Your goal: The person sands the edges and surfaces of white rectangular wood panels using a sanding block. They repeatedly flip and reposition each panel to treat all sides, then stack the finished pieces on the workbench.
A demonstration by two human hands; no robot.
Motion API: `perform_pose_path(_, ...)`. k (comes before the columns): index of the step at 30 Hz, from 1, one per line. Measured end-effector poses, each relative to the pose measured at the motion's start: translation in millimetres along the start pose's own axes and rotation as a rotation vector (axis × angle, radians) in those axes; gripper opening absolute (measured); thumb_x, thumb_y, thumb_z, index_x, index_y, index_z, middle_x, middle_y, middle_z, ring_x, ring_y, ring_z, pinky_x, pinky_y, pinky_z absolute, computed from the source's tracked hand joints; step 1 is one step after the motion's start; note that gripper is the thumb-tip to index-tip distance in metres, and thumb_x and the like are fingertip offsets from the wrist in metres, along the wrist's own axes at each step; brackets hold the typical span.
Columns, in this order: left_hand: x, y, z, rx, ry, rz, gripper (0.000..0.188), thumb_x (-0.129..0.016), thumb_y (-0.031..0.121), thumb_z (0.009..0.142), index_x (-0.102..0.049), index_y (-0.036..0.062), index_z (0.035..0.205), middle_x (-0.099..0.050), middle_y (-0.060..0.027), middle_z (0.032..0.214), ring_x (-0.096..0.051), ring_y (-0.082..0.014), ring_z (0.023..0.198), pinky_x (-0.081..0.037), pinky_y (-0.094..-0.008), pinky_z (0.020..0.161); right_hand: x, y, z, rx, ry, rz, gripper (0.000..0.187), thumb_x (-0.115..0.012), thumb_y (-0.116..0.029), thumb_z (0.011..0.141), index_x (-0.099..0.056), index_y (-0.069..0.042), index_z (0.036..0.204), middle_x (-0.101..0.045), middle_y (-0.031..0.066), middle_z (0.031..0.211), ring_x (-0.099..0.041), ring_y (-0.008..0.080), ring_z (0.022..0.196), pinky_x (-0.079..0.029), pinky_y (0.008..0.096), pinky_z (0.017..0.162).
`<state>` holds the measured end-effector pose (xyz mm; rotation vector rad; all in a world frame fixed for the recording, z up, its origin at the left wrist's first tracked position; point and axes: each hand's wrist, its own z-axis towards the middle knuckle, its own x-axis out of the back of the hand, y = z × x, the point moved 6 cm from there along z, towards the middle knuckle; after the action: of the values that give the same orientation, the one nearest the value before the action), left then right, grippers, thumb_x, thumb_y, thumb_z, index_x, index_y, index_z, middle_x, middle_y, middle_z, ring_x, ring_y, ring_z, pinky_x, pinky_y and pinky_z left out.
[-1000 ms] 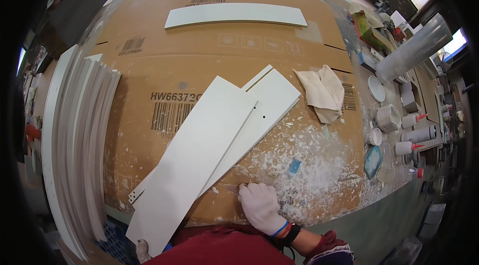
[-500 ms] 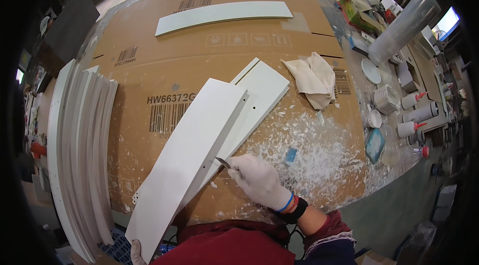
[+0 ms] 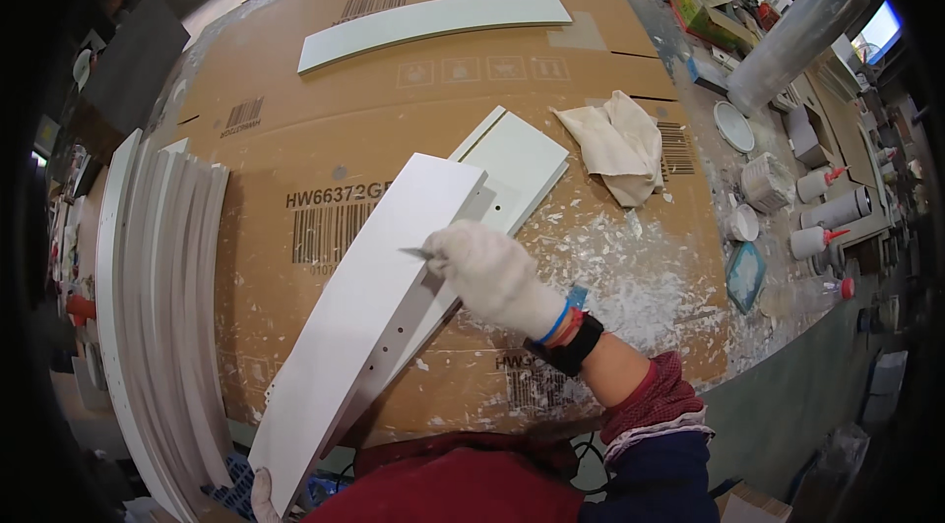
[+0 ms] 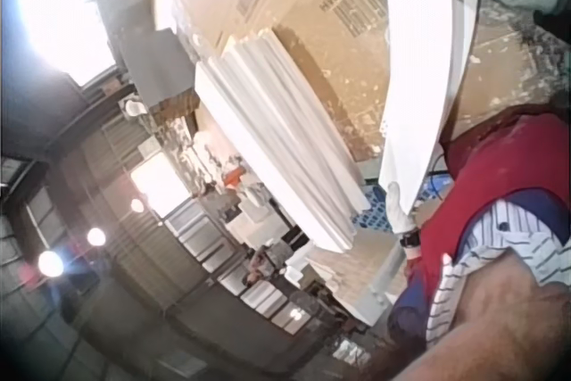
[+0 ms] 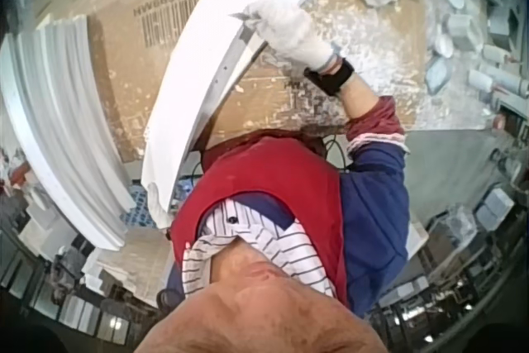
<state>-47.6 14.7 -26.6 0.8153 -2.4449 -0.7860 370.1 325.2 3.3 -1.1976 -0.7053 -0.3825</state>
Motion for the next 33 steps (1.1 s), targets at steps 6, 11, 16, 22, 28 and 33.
perform_pose_path(6,8,-4,13,0.017,-0.067,0.055,0.052,-0.065,0.047,0.091,-0.06,0.0079,0.125,-0.068,-0.0077,0.088,-0.057,-0.0164,0.06,-0.036,-0.0268,0.046,69,108,7,-0.436,0.473,-0.379,0.013,-0.06,-0.015,0.093,-0.059,-0.003,0.099,-0.064,0.0141,0.08,-0.065,0.0249,0.076,-0.05,0.038,0.069)
perform_pose_path(11,2,-14,17,0.014,-0.115,0.039,0.056,-0.064,0.045,0.092,-0.055,0.0092,0.133,-0.068,-0.0102,0.102,-0.062,-0.021,0.076,-0.045,-0.0315,0.058,78,102,0,-0.42,0.417,-0.171,0.019,-0.057,-0.018,0.092,-0.058,-0.004,0.105,-0.066,0.0177,0.095,-0.066,0.0365,0.09,-0.05,0.0462,0.078)
perform_pose_path(16,-11,-27,24,-0.004,-0.193,-0.049,0.057,-0.064,0.044,0.092,-0.052,0.01,0.136,-0.067,-0.0105,0.108,-0.061,-0.0228,0.084,-0.045,-0.0339,0.066,73,105,-11,-0.539,0.313,0.084,0.013,-0.054,-0.009,0.093,-0.056,0.001,0.102,-0.059,0.0094,0.076,-0.06,0.0151,0.075,-0.049,0.0338,0.069)
perform_pose_path(22,-22,-41,31,-0.01,-0.265,-0.122,0.059,-0.064,0.042,0.091,-0.049,0.0108,0.14,-0.064,-0.0109,0.116,-0.06,-0.0249,0.094,-0.046,-0.0369,0.075,52,68,-7,-0.131,0.285,-0.218,0.017,-0.057,-0.014,0.095,-0.06,-0.002,0.107,-0.064,0.0151,0.087,-0.065,0.0266,0.073,-0.051,0.037,0.065)
perform_pose_path(28,-21,-48,33,-0.021,-0.295,-0.183,0.062,-0.064,0.04,0.091,-0.046,0.0117,0.143,-0.062,-0.0112,0.123,-0.059,-0.0271,0.103,-0.046,-0.0398,0.085,30,54,7,-0.098,0.105,-0.434,0.019,-0.061,-0.017,0.095,-0.062,-0.006,0.111,-0.066,0.0174,0.095,-0.066,0.035,0.085,-0.053,0.0405,0.074)
perform_pose_path(33,-17,-52,33,-0.024,-0.298,-0.217,0.064,-0.064,0.039,0.091,-0.044,0.0124,0.146,-0.06,-0.0115,0.13,-0.058,-0.0289,0.112,-0.046,-0.0422,0.093,30,69,7,-0.118,0.224,-0.452,0.019,-0.06,-0.016,0.095,-0.065,-0.004,0.109,-0.067,0.0168,0.099,-0.067,0.0344,0.088,-0.054,0.0389,0.078)
